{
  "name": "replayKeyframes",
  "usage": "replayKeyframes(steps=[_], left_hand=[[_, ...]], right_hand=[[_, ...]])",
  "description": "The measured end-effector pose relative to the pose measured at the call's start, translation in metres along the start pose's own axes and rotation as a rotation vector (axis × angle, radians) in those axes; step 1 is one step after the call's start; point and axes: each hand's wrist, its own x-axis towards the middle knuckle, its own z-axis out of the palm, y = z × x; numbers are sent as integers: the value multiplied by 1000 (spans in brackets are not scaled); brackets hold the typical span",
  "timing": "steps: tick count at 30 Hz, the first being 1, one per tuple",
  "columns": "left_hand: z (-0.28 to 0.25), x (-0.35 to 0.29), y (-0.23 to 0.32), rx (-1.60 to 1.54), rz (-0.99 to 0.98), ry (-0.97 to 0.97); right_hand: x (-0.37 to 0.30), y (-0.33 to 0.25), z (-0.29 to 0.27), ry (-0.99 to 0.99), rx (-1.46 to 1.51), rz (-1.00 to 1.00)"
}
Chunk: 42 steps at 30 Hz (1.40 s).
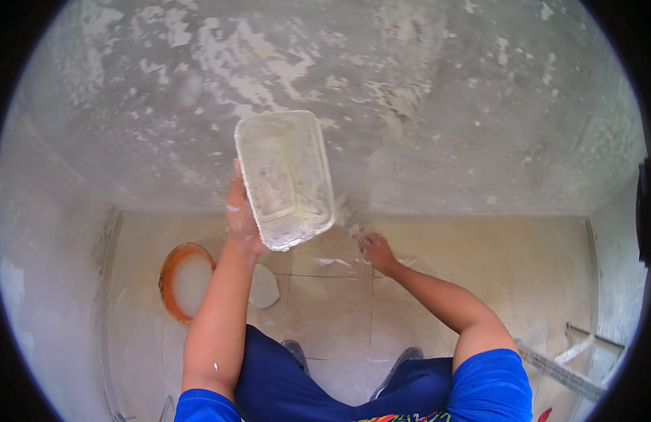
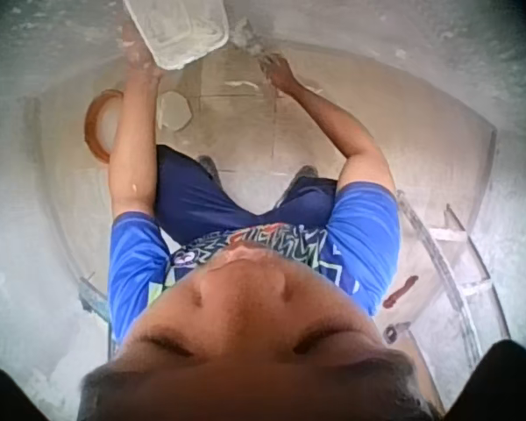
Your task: The person patches a wall by applying putty from a container using a putty knife, then mixes more plaster in a bucket with water.
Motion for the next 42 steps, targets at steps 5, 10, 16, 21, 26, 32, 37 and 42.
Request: replayKeyframes(steps=[5, 10, 16, 21, 26, 32, 37, 42], left_hand=[[-42, -30, 28, -57, 59, 61], [-60, -48, 36, -81, 43, 237], [-31, -92, 42, -235, -7, 152], [-35, -144, 55, 489, 186, 270], [-84, -182, 76, -191, 167, 198], [-99, -171, 73, -104, -24, 413], [-135, -165, 63, -76, -235, 402], [-212, -196, 28, -152, -171, 485]], right_hand=[[51, -182, -42, 61, 395, -131], [50, -276, -82, 78, 276, -396], [41, -299, -69, 2, 252, -596], [39, -303, -49, -156, 286, -679], [37, -315, -36, -189, 318, -788], [42, -315, -25, -360, 176, -845], [37, -317, 6, -503, 203, -716], [21, -295, 83, -509, 398, -323]])
